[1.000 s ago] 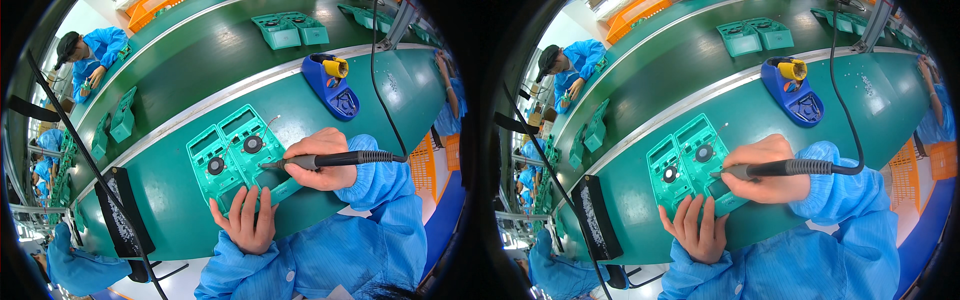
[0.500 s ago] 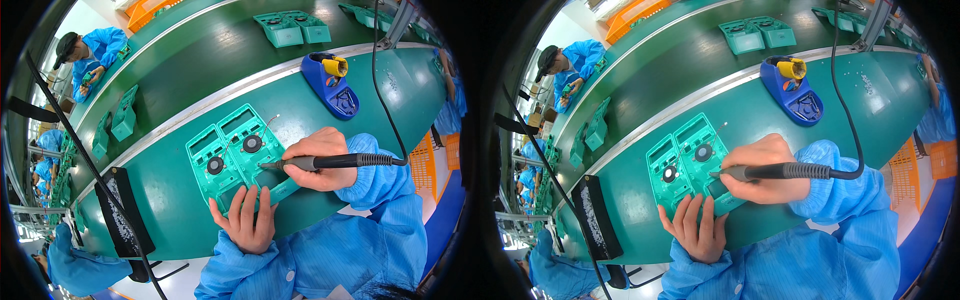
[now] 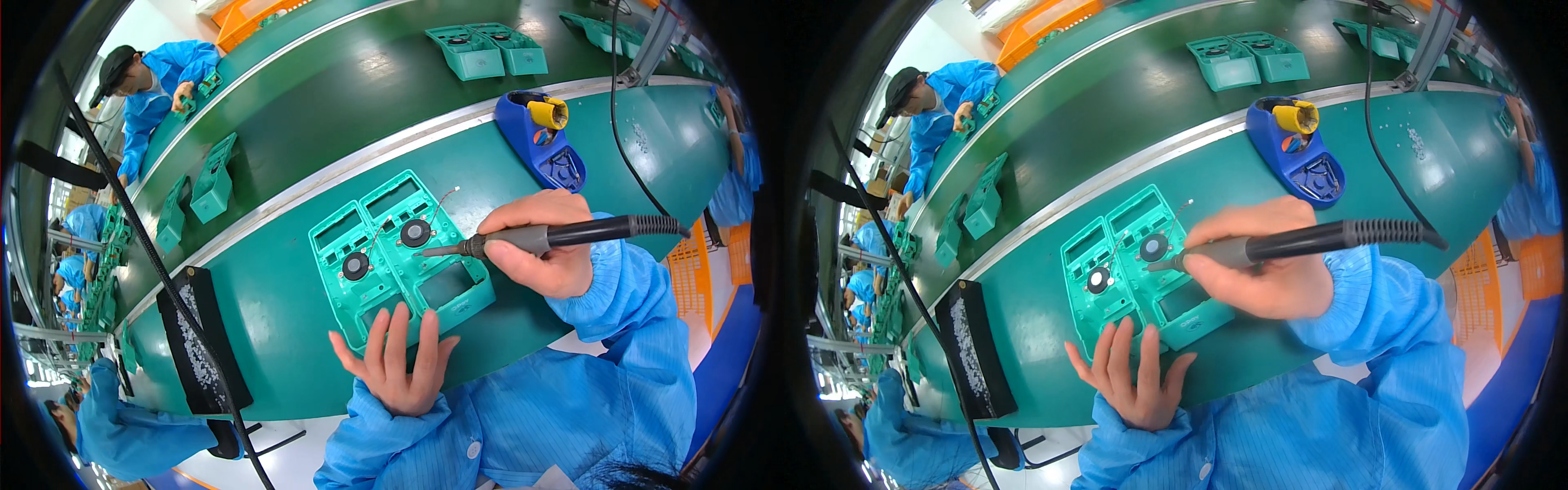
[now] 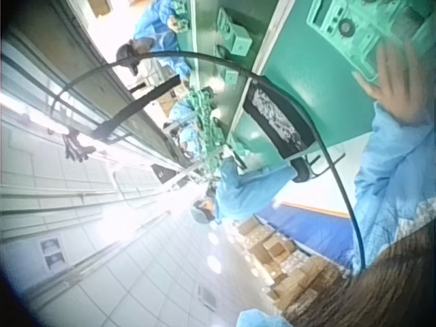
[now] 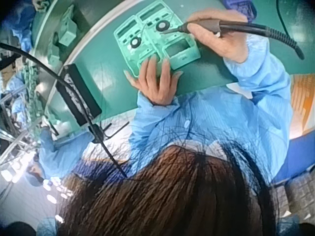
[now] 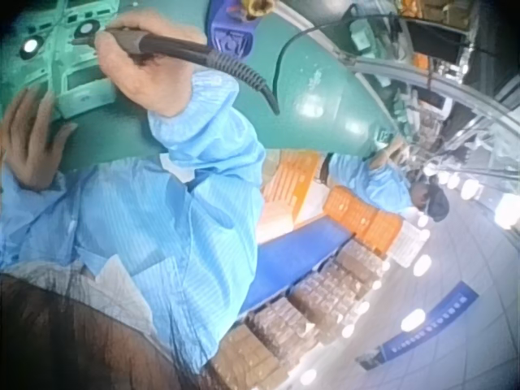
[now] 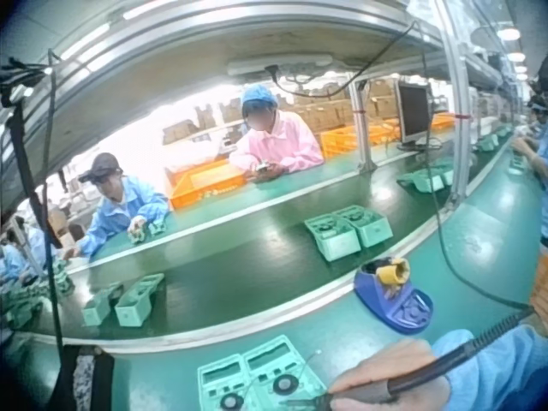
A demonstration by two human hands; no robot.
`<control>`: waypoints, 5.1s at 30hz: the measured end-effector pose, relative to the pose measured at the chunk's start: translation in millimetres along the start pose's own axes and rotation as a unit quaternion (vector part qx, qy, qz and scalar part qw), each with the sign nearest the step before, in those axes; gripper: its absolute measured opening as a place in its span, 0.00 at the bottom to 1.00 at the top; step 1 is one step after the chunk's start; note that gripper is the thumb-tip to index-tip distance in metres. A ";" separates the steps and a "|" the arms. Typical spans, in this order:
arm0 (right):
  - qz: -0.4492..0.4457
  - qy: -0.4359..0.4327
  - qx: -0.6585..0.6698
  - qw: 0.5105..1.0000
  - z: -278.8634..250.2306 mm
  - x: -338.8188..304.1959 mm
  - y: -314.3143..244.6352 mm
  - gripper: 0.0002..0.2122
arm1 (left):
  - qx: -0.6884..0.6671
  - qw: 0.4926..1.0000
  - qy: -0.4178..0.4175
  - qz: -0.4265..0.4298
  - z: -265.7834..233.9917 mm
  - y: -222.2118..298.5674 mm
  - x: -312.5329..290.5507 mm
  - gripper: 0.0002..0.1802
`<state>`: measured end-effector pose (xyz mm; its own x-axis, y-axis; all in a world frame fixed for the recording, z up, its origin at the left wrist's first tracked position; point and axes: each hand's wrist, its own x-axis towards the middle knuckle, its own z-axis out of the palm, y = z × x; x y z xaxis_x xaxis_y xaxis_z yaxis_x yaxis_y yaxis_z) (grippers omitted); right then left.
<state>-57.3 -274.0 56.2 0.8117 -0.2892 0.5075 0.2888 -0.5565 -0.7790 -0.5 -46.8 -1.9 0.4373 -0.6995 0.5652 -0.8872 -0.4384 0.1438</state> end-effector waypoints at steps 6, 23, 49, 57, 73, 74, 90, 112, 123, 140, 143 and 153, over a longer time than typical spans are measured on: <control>0.039 -0.058 0.045 0.997 8.9 17.4 -15.4 0.06 | 0.031 0.999 -0.007 -0.040 -19.2 -29.1 -22.7 0.34; -0.001 -0.140 -0.003 0.990 71.1 25.1 -7.0 0.07 | 0.023 0.998 -0.003 -0.062 -18.0 -40.5 -27.1 0.23; 0.022 -0.158 -0.013 0.987 71.5 25.7 -10.3 0.06 | 0.024 0.998 0.006 -0.062 -17.0 -40.7 -27.8 0.22; -0.021 -0.107 0.006 0.994 72.6 22.8 -7.6 0.07 | 0.026 0.998 0.007 -0.059 -16.6 -41.4 -28.4 0.22; -0.017 -0.122 -0.005 0.992 76.2 19.2 -5.8 0.07 | 0.024 0.998 0.010 -0.058 -16.2 -41.7 -27.7 0.21; -0.012 -0.126 -0.006 0.992 76.1 19.5 -6.8 0.07 | 0.023 0.998 0.010 -0.057 -16.6 -41.8 -27.6 0.20; -0.053 -0.156 -0.038 0.986 72.4 21.2 -3.3 0.09 | 0.016 0.998 0.000 -0.061 -15.7 -41.4 -27.8 0.21; -0.047 -0.147 -0.021 0.988 74.7 19.6 -3.8 0.08 | 0.016 0.998 0.000 -0.062 -15.0 -41.6 -28.8 0.21; -0.111 -0.060 -0.029 0.992 51.7 22.3 -7.2 0.13 | 0.012 0.998 -0.006 -0.055 -14.7 -43.0 -29.5 0.22; -0.040 0.052 -0.009 0.998 1.5 -9.8 12.0 0.12 | -0.001 0.997 -0.079 -0.017 -37.6 -27.6 10.2 0.34; -0.068 0.074 -0.048 0.994 -4.1 -9.9 14.5 0.11 | -0.008 0.986 -0.165 -0.024 -35.1 -15.5 31.6 0.33; -0.068 0.113 -0.064 0.989 -31.7 -22.7 16.2 0.11 | -0.130 0.976 -0.174 0.030 -17.2 -21.1 46.5 0.15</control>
<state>-87.2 -301.2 43.8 0.6317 -0.3637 0.6846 0.3083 -0.6924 -0.6523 36.0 -60.4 35.3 0.3662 -0.8888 0.2755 -0.9004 -0.2637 0.3461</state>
